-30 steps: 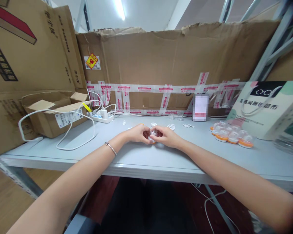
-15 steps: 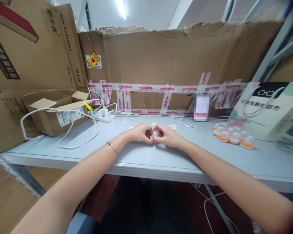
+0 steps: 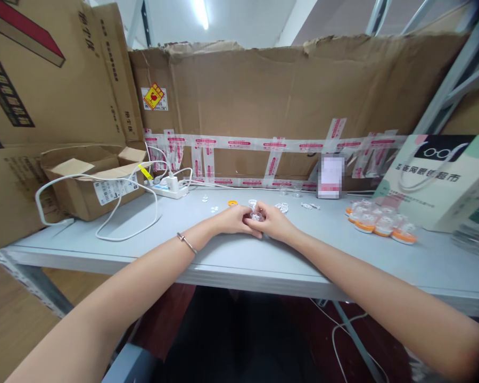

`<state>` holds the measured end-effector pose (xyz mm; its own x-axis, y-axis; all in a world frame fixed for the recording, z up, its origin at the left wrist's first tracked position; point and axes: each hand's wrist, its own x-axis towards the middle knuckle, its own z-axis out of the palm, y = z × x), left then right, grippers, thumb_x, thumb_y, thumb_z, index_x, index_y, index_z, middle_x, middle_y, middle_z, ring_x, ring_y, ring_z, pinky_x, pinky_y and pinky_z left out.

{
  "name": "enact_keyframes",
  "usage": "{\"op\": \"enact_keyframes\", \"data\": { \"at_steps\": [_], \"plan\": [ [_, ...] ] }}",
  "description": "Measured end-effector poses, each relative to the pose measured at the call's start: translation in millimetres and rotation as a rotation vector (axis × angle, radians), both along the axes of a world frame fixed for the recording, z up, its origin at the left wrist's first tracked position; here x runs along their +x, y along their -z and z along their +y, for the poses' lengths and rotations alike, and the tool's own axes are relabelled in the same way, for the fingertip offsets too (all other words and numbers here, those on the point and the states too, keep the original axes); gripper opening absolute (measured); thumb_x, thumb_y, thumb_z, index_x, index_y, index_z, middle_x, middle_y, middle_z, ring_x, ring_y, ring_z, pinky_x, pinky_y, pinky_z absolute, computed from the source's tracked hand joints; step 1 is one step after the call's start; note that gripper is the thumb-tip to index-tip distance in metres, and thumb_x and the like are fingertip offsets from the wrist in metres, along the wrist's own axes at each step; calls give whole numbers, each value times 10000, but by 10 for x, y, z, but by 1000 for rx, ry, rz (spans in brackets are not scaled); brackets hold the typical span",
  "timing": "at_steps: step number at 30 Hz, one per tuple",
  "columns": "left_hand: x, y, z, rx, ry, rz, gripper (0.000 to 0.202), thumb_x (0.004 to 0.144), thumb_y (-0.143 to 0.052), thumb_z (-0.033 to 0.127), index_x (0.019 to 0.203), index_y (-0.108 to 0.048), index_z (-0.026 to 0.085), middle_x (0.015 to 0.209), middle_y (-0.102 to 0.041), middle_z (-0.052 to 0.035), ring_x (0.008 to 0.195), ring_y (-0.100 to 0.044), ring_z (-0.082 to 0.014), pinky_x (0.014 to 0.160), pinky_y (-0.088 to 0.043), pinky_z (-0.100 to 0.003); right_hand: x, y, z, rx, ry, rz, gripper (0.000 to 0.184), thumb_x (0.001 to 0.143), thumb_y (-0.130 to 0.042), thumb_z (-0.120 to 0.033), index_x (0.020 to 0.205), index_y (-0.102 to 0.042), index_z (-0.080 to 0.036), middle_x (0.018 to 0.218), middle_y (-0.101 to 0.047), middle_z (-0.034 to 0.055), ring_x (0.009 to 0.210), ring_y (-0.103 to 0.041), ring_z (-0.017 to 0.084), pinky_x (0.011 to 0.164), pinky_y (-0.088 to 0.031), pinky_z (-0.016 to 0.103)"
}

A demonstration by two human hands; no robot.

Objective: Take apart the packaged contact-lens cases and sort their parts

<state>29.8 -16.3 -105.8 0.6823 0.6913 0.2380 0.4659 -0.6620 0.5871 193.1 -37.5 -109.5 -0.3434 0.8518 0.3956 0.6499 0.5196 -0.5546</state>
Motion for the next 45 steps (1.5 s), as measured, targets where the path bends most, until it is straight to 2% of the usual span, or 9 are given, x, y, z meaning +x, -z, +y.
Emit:
{"op": "enact_keyframes", "data": {
  "at_steps": [5, 10, 16, 19, 22, 27, 31, 37, 45],
  "plan": [
    [-1, 10, -3, -122, 79, -50, 352, 593, -684, 429, 714, -534, 135, 638, -511, 35, 600, -475, -101, 538, -348, -206, 18, -33, -28, 15, -67, -56, 227, 704, -547, -374, 695, -385, -215, 553, -436, -67, 514, -381, 99, 491, -282, 217],
    [-46, -42, -24, -170, 131, -45, 346, 607, -684, 400, 780, -556, 129, 690, -538, 16, 625, -490, -104, 567, -366, -216, 103, -205, -65, 18, -245, -87, 129, 784, -464, -329, 805, -464, -202, 630, -494, -35, 567, -431, 113, 544, -324, 233],
    [-64, -87, -43, -143, 95, 10, 413, 579, -690, 482, 752, -547, 135, 643, -467, 32, 577, -426, -87, 517, -317, -215, 159, -289, -51, 112, -182, 23, 128, 793, -461, -294, 886, -455, -206, 711, -506, -20, 589, -434, 111, 571, -356, 235],
    [-58, -88, -51, -122, 65, 12, 415, 568, -689, 491, 727, -536, 139, 642, -467, 33, 583, -426, -90, 521, -319, -216, 230, -296, 71, 161, -59, 203, 229, 779, -502, -367, 918, -413, -209, 692, -497, -29, 580, -453, 110, 562, -373, 234],
    [-51, -92, -60, -153, 62, 9, 405, 568, -691, 473, 735, -532, 140, 660, -491, 27, 609, -452, -98, 541, -338, -215, 468, -387, 320, 252, 223, 341, 320, 749, -541, -432, 932, -432, -194, 757, -554, 10, 644, -520, 132, 593, -407, 250],
    [-47, -95, -63, -190, 44, 18, 398, 579, -689, 462, 744, -516, 143, 672, -493, 26, 619, -455, -97, 539, -335, -210, 964, -500, 795, 149, 504, -67, 281, 734, -583, -315, 985, -561, -190, 851, -628, 51, 770, -578, 172, 691, -430, 279],
    [-55, -88, -48, -205, 43, 20, 434, 574, -685, 479, 799, -539, 138, 688, -496, 26, 631, -464, -101, 551, -340, -217, 1076, -389, 1064, 84, 585, -182, 336, 646, -663, -202, 969, -593, -144, 841, -638, 85, 810, -587, 224, 732, -430, 330],
    [-68, -83, -18, -207, 56, 28, 440, 575, -686, 485, 799, -527, 142, 680, -474, 33, 622, -453, -97, 552, -341, -219, 1034, -242, 1310, 40, 673, -271, 370, 543, -730, -167, 876, -576, -117, 835, -623, 124, 862, -577, 282, 704, -433, 367],
    [-80, -61, 17, -206, 75, 26, 456, 563, -684, 511, 800, -531, 152, 683, -482, 35, 628, -459, -102, 552, -334, -223, 982, -210, 1277, 48, 706, -228, 476, 647, -674, -321, 989, -455, -72, 906, -552, 203, 882, -559, 280, 685, -394, 360]
  ]
}}
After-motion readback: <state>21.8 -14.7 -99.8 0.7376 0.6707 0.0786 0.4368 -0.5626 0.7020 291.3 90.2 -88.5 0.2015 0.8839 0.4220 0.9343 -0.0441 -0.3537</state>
